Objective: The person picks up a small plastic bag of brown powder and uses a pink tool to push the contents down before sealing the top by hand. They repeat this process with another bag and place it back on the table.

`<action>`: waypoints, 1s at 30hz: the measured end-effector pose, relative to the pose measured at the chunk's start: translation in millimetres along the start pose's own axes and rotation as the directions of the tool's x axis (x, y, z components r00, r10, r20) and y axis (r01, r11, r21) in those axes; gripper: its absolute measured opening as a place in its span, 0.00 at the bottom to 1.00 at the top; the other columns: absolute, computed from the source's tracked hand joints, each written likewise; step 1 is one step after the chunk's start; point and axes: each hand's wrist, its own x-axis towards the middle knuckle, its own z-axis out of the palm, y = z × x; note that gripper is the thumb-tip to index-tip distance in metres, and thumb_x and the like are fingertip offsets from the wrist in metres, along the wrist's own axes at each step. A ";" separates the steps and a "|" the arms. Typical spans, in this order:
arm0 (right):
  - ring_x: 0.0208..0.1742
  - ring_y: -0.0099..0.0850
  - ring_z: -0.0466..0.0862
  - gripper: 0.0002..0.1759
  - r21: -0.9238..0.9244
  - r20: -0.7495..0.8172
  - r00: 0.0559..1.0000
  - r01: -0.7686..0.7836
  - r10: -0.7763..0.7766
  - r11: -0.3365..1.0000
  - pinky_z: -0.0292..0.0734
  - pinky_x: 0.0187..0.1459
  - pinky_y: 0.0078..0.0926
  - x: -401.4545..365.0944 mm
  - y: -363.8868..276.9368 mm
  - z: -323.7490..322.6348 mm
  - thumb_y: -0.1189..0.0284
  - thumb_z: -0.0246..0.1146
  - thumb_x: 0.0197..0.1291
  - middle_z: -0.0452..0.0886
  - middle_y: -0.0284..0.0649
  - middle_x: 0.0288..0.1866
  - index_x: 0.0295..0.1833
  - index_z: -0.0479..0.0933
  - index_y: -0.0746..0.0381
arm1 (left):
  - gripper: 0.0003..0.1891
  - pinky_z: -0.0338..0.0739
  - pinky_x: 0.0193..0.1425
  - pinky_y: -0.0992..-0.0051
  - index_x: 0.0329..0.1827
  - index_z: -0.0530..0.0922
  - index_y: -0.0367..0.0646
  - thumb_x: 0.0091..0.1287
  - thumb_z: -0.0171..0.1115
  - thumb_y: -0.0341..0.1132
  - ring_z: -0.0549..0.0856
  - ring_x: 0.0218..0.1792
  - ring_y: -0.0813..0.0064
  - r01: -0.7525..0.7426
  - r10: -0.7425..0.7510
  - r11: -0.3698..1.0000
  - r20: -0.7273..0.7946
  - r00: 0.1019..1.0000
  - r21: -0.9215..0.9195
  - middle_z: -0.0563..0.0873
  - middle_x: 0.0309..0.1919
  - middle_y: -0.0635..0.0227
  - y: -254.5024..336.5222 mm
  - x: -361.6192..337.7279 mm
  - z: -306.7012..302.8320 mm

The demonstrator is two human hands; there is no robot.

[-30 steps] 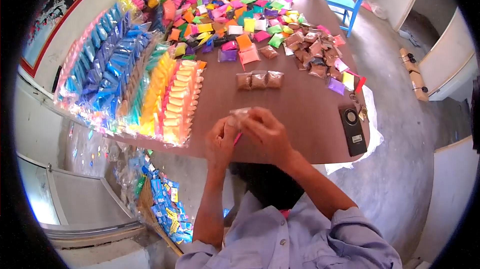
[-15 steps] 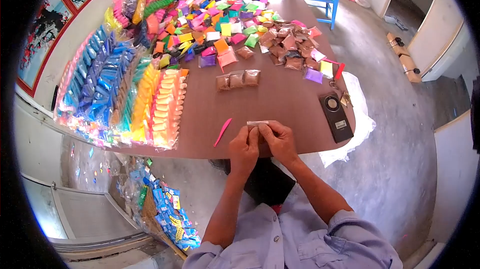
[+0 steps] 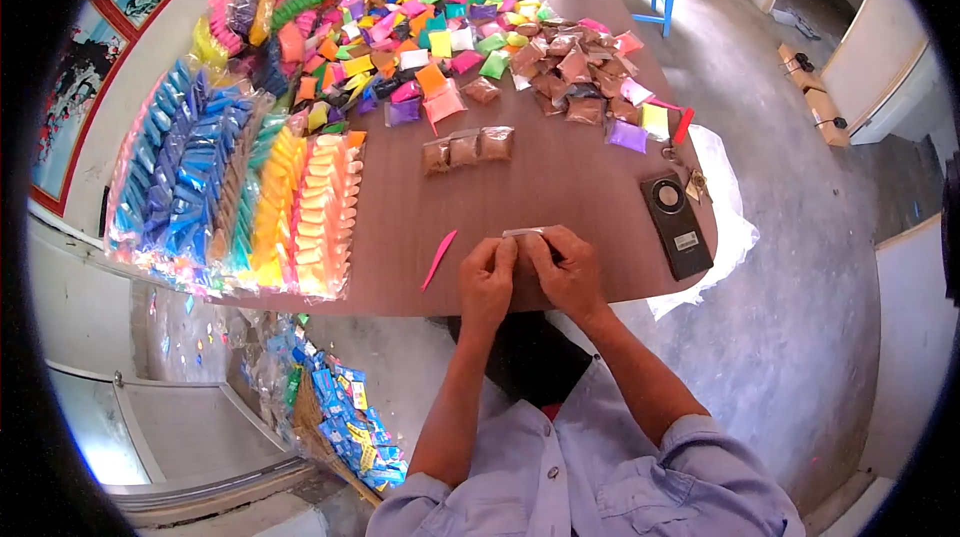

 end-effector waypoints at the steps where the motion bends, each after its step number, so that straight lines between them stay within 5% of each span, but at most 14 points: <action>1: 0.41 0.39 0.92 0.11 -0.002 0.000 1.000 -0.002 0.002 1.000 0.85 0.44 0.35 0.1 2.2 0.1 0.68 0.69 0.77 0.91 0.48 0.42 0.49 0.88 0.66 | 0.14 0.77 0.41 0.75 0.47 0.86 0.36 0.86 0.64 0.39 0.80 0.37 0.79 -0.020 0.021 0.999 -0.029 0.999 0.048 0.85 0.33 0.69 2.3 -1.0 1.2; 11: 0.37 0.38 0.90 0.12 0.078 -0.008 1.000 0.014 -0.013 0.997 0.84 0.42 0.35 -1.3 14.6 -0.1 0.69 0.66 0.79 0.90 0.51 0.39 0.49 0.87 0.69 | 0.19 0.80 0.44 0.69 0.48 0.86 0.36 0.86 0.62 0.45 0.84 0.36 0.73 0.006 -0.004 0.999 -0.039 0.999 0.050 0.88 0.33 0.56 -10.8 -7.0 6.7; 13: 0.37 0.37 0.90 0.12 0.084 -0.010 1.000 0.017 -0.016 0.996 0.84 0.42 0.35 -0.6 10.4 -1.3 0.69 0.66 0.80 0.90 0.51 0.39 0.49 0.87 0.69 | 0.21 0.79 0.44 0.69 0.47 0.84 0.34 0.87 0.60 0.47 0.82 0.37 0.75 0.028 -0.018 0.988 0.067 0.998 -0.152 0.85 0.32 0.57 -13.0 -2.1 6.1; 14: 0.37 0.37 0.89 0.13 0.069 -0.016 1.000 0.020 -0.019 0.997 0.84 0.42 0.35 -0.4 7.5 -1.0 0.69 0.65 0.81 0.90 0.51 0.39 0.49 0.87 0.69 | 0.21 0.79 0.44 0.69 0.47 0.84 0.34 0.87 0.60 0.47 0.82 0.37 0.75 0.036 -0.025 0.987 0.070 0.997 -0.154 0.85 0.32 0.57 -13.3 -3.1 8.4; 16: 0.37 0.36 0.89 0.14 0.051 -0.023 0.999 0.024 -0.023 0.998 0.83 0.42 0.35 -0.1 2.9 -2.3 0.68 0.65 0.81 0.89 0.51 0.38 0.48 0.87 0.70 | 0.20 0.73 0.39 0.73 0.45 0.83 0.38 0.90 0.57 0.47 0.77 0.36 0.79 -0.039 0.038 0.999 0.026 0.999 0.004 0.82 0.33 0.73 -8.2 -3.6 13.6; 19: 0.36 0.36 0.89 0.16 0.040 0.066 0.994 -0.095 0.092 0.995 0.83 0.41 0.36 -1.2 4.3 -3.3 0.66 0.64 0.82 0.89 0.51 0.37 0.47 0.86 0.70 | 0.18 0.70 0.36 0.74 0.42 0.81 0.39 0.89 0.59 0.43 0.74 0.34 0.81 -0.116 0.116 0.993 -0.006 0.993 -0.026 0.79 0.31 0.75 -16.4 -4.0 11.8; 22: 0.35 0.36 0.89 0.17 0.039 0.068 0.998 0.002 -0.005 0.999 0.83 0.40 0.36 -1.2 10.3 -0.5 0.64 0.64 0.82 0.89 0.51 0.37 0.47 0.86 0.69 | 0.16 0.69 0.35 0.75 0.40 0.79 0.38 0.89 0.60 0.39 0.73 0.34 0.82 -0.120 0.120 0.993 -0.036 0.992 0.003 0.77 0.29 0.75 -18.0 -5.7 8.1; 24: 0.36 0.23 0.81 0.13 -0.030 0.072 0.997 0.042 -0.040 0.999 0.80 0.41 0.27 -1.0 8.3 -0.2 0.68 0.63 0.84 0.85 0.37 0.35 0.49 0.86 0.67 | 0.17 0.69 0.34 0.74 0.40 0.79 0.38 0.89 0.59 0.40 0.73 0.33 0.82 -0.126 0.127 0.991 -0.045 0.991 0.034 0.76 0.29 0.75 -22.2 -5.3 9.4; 30: 0.38 0.22 0.82 0.12 0.034 -0.027 1.000 -0.010 0.011 0.999 0.81 0.42 0.26 -3.4 8.6 -4.2 0.68 0.65 0.83 0.88 0.36 0.37 0.50 0.86 0.66 | 0.21 0.70 0.34 0.72 0.38 0.79 0.38 0.90 0.57 0.44 0.73 0.33 0.80 -0.115 0.115 0.993 0.007 0.993 0.015 0.76 0.28 0.74 -7.0 -7.6 15.7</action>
